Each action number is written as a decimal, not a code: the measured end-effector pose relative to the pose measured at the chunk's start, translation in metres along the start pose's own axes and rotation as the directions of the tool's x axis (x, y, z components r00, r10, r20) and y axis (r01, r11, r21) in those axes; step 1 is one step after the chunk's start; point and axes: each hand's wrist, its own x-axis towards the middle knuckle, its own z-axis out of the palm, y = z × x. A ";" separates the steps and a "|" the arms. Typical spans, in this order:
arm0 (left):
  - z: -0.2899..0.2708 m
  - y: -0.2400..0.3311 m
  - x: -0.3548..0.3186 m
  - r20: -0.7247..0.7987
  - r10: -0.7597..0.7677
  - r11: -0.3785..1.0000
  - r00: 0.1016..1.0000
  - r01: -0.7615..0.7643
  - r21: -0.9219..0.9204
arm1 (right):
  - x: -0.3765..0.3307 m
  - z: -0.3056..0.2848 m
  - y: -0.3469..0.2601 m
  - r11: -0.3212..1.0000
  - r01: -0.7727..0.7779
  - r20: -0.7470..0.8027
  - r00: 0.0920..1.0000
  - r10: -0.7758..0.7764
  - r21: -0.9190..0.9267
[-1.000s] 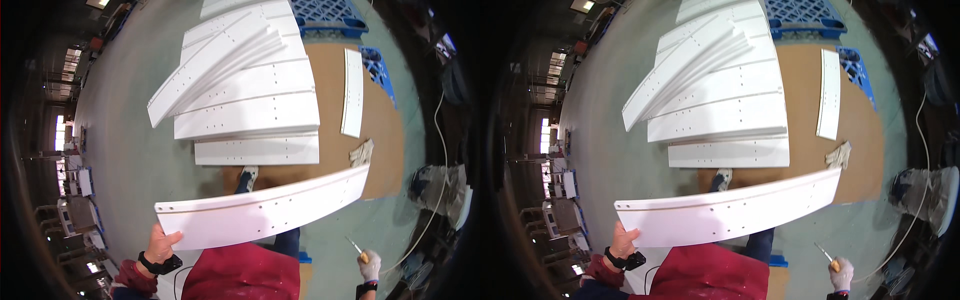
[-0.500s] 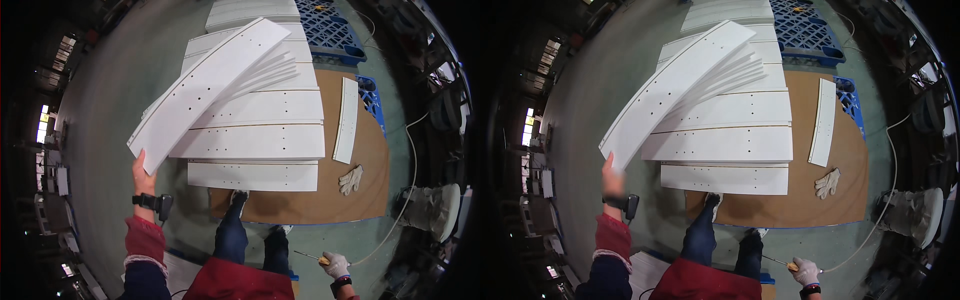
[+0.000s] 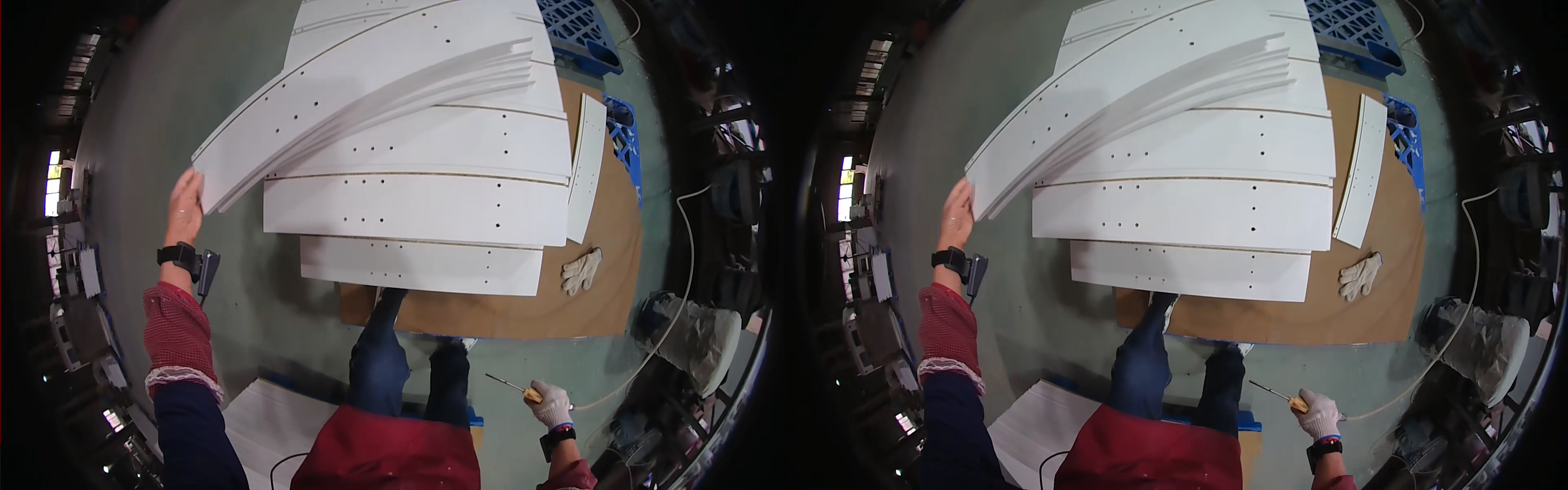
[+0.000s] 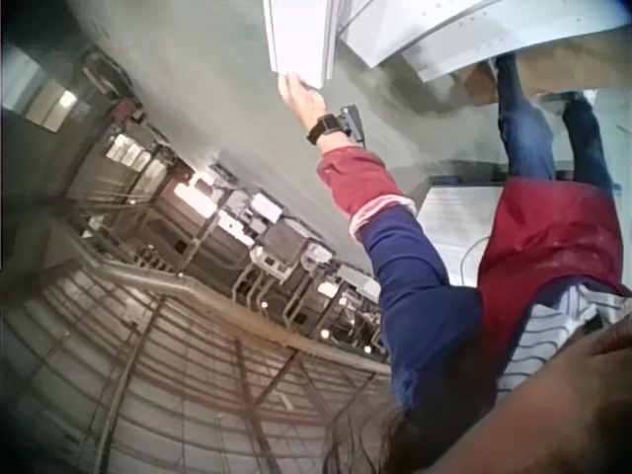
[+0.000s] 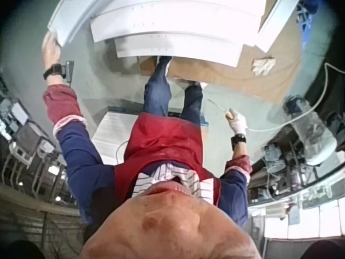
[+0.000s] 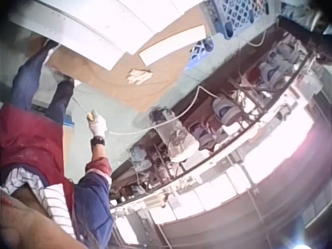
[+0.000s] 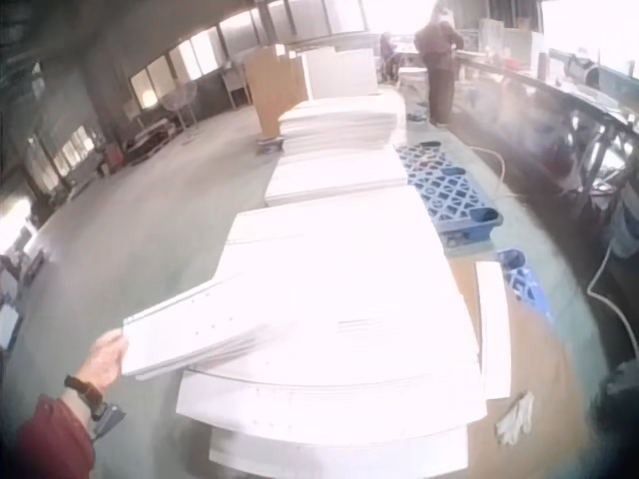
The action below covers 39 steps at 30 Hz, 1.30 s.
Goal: The person repeatedly picks up white rectangular panels with pre-drilled holes from a stack on a workbench. They use a screwdriver to tap the edges of each panel before placing it back onto the stack. The person handles the panels one at a time in a repetitive cycle throughout the video.
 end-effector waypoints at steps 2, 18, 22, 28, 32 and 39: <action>-0.009 -0.008 -0.002 -0.225 0.137 0.972 0.965 -0.087 0.218 | 0.005 0.001 -0.005 1.000 0.005 0.006 1.000 -0.005 -0.009; 0.103 -0.265 -0.135 -0.005 -0.324 0.833 0.946 0.288 0.473 | 0.015 0.022 0.003 0.997 0.071 0.025 0.997 -0.071 -0.015; 0.101 -0.275 -0.157 -0.125 -0.421 0.815 0.899 0.435 0.382 | 0.020 0.029 0.012 0.998 0.060 0.086 0.995 -0.059 -0.010; 0.123 -0.284 -0.192 -0.057 -0.572 0.788 0.819 0.567 0.240 | 0.023 0.030 0.007 0.997 0.066 0.050 0.997 -0.063 -0.051; 0.122 -0.266 -0.225 0.245 -0.435 0.879 0.866 0.468 -0.093 | 0.026 0.013 0.002 1.000 0.031 -0.098 0.995 -0.030 0.001; 0.110 -0.174 -0.303 0.484 -0.444 0.834 0.754 0.545 -0.083 | 0.004 -0.022 -0.042 0.947 0.262 -0.223 0.950 -0.219 0.186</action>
